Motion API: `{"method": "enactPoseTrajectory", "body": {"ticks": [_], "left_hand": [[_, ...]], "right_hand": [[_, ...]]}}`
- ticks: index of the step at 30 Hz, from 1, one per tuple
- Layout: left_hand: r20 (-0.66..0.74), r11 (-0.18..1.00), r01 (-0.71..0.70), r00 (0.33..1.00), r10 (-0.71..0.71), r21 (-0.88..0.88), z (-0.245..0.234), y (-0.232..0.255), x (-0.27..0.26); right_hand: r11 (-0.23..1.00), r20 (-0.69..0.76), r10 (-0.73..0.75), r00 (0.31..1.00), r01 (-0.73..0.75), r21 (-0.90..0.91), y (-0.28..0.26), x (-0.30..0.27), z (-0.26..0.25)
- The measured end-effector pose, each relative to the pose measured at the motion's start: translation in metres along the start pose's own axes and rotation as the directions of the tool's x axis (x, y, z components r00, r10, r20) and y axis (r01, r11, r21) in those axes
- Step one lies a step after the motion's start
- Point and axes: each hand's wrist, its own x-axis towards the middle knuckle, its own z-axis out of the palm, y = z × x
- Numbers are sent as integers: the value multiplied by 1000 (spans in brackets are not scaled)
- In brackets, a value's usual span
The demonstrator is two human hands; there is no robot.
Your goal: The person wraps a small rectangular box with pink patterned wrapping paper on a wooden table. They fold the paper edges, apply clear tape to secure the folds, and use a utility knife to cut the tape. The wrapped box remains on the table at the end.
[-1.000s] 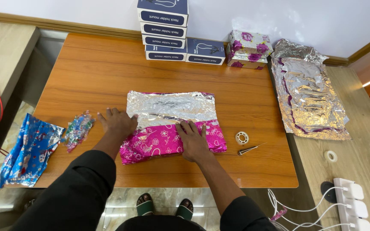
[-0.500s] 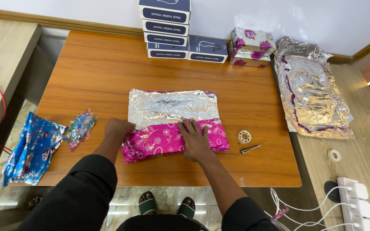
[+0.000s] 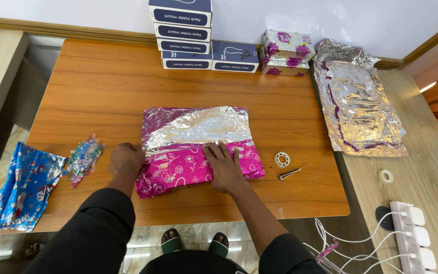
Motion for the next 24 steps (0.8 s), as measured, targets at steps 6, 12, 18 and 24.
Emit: {"method": "enactPoseTrajectory", "body": {"ticks": [6, 12, 18, 24], "left_hand": [[-224, 782, -621, 756, 614, 51, 3, 30, -16], [-7, 388, -922, 388, 922, -6, 51, 54, -119], [70, 408, -903, 420, 905, 133, 58, 38, -150], [177, 395, -889, 438, 881, 232, 63, 36, -147]], "right_hand": [[999, -27, -21, 999, 21, -25, 1, 1, -2], [998, -42, -55, 998, 55, -16, 7, 3, 2], [995, -27, -78, 997, 76, -62, 23, 5, 6], [975, -51, 168, 984, -158, 157, 79, -1, -9]]}}
